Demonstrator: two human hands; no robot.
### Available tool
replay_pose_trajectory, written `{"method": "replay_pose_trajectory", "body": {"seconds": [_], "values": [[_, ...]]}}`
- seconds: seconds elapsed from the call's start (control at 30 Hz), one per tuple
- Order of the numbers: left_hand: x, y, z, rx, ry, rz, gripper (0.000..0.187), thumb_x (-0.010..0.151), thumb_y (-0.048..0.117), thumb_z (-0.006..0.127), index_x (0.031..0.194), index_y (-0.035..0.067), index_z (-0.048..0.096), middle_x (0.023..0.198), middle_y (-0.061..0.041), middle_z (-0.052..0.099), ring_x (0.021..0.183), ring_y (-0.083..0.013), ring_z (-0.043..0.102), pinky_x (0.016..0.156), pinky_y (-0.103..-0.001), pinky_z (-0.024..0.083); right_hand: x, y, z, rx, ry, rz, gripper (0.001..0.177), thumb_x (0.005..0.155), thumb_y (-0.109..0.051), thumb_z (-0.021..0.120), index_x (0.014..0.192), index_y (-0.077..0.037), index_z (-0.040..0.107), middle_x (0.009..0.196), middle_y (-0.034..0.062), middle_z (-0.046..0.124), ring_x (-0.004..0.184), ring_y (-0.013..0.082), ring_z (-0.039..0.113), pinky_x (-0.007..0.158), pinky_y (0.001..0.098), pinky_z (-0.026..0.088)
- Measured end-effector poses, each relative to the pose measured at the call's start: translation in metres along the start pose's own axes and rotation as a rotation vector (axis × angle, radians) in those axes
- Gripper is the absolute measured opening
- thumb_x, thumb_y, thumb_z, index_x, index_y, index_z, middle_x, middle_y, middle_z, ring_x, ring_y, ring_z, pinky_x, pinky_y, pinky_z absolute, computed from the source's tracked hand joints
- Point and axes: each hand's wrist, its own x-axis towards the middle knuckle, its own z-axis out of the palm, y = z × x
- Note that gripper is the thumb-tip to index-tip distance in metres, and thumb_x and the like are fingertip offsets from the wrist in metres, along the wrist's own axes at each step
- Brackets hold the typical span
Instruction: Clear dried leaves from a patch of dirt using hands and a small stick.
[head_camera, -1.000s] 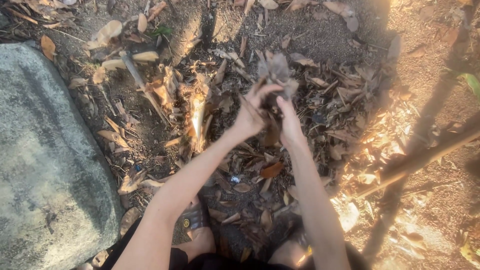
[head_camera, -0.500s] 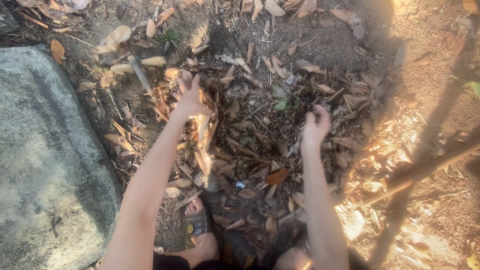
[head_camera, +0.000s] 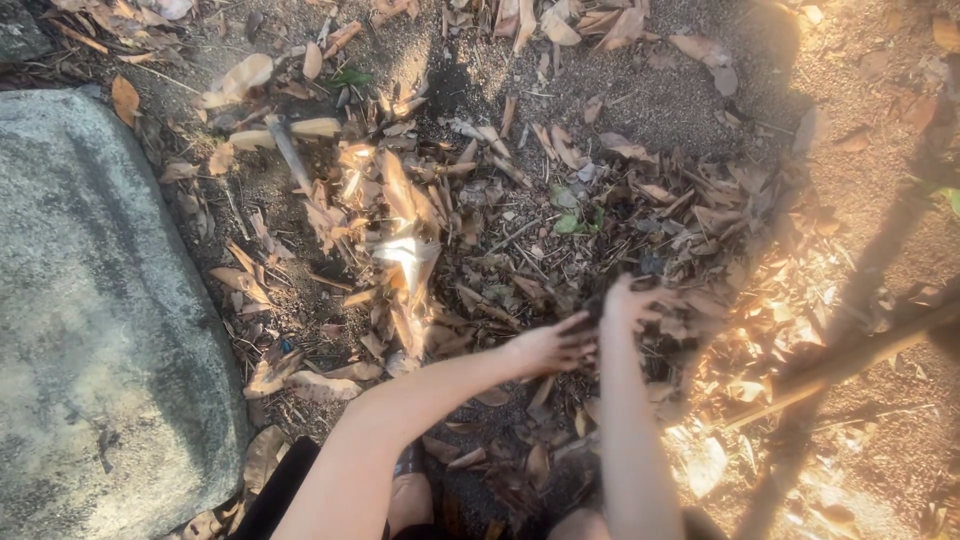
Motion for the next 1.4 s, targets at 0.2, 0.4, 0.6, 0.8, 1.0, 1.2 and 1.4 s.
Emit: {"method": "replay_pose_trajectory", "body": {"seconds": [0.2,0.4,0.6,0.8,1.0,1.2,1.4], "values": [[-0.05,-0.065,0.02,-0.169,0.159,-0.028,0.055,0.09,0.018,0.062,0.141,0.029,0.046,0.16,-0.006,0.027,0.15,-0.0398,0.002,0.118,-0.063,-0.01,-0.013,-0.008,0.003,0.143,-0.184,-0.034,0.075,0.097,-0.04,0.054,0.158,-0.026,0.012,0.162,0.0219,-0.006,0.147,0.0474,0.008,0.121,0.055,0.017],[-0.077,-0.12,0.024,-0.15,0.516,-0.349,0.072,0.087,0.021,0.071,0.149,0.028,0.034,0.166,-0.012,0.005,0.147,-0.0429,-0.009,0.114,-0.065,-0.01,-0.017,-0.019,-0.016,0.418,-0.478,-0.277,0.069,0.094,-0.036,0.049,0.154,-0.02,0.018,0.164,0.0112,0.016,0.148,0.0304,0.017,0.114,0.0594,0.015],[-0.108,-0.125,0.0,-0.847,0.1,-0.873,0.145,0.054,0.077,0.079,0.148,0.026,-0.019,0.156,-0.02,-0.022,0.141,-0.0419,-0.023,0.114,-0.066,-0.01,-0.028,-0.033,-0.039,0.293,-0.317,-0.352,0.08,0.091,-0.053,0.054,0.154,-0.02,0.018,0.162,0.0139,0.016,0.147,0.0315,0.022,0.117,0.0553,0.024],[-0.07,-0.067,0.023,-0.928,0.416,-0.917,0.151,0.044,0.072,0.084,0.148,0.023,-0.014,0.156,-0.018,-0.012,0.143,-0.0436,-0.014,0.114,-0.068,-0.007,-0.073,-0.037,-0.013,0.322,-0.379,-0.228,0.083,0.087,-0.054,0.059,0.154,-0.024,0.019,0.161,0.009,0.023,0.146,0.0298,0.024,0.116,0.0557,0.019],[-0.032,-0.058,0.042,-0.991,0.977,-0.893,0.131,0.063,0.028,0.088,0.158,0.035,-0.002,0.16,-0.011,0.006,0.153,-0.0382,0.01,0.128,-0.063,0.014,-0.117,-0.046,0.004,0.297,-0.526,-0.478,0.07,0.091,-0.031,0.056,0.154,-0.017,0.03,0.155,0.0162,0.025,0.142,0.0314,0.031,0.113,0.0523,0.033],[-0.082,-0.113,-0.022,-0.863,0.868,-0.779,0.12,0.052,-0.007,0.082,0.145,0.039,0.021,0.154,-0.015,0.028,0.141,-0.0448,0.027,0.112,-0.06,0.037,-0.144,-0.073,-0.023,0.544,-0.852,-0.449,0.066,0.096,-0.039,0.045,0.154,-0.017,0.023,0.155,0.0145,0.035,0.143,0.031,0.034,0.115,0.0462,0.033],[-0.125,-0.15,0.009,-0.41,0.785,-0.855,0.064,0.088,-0.009,0.072,0.135,0.028,0.049,0.138,-0.009,0.057,0.12,-0.0284,0.055,0.084,-0.027,0.058,-0.176,-0.088,-0.023,0.443,-1.122,-0.557,0.076,0.094,-0.049,0.044,0.154,-0.013,0.015,0.157,0.0132,0.033,0.146,0.031,0.03,0.118,0.0484,0.025]]}}
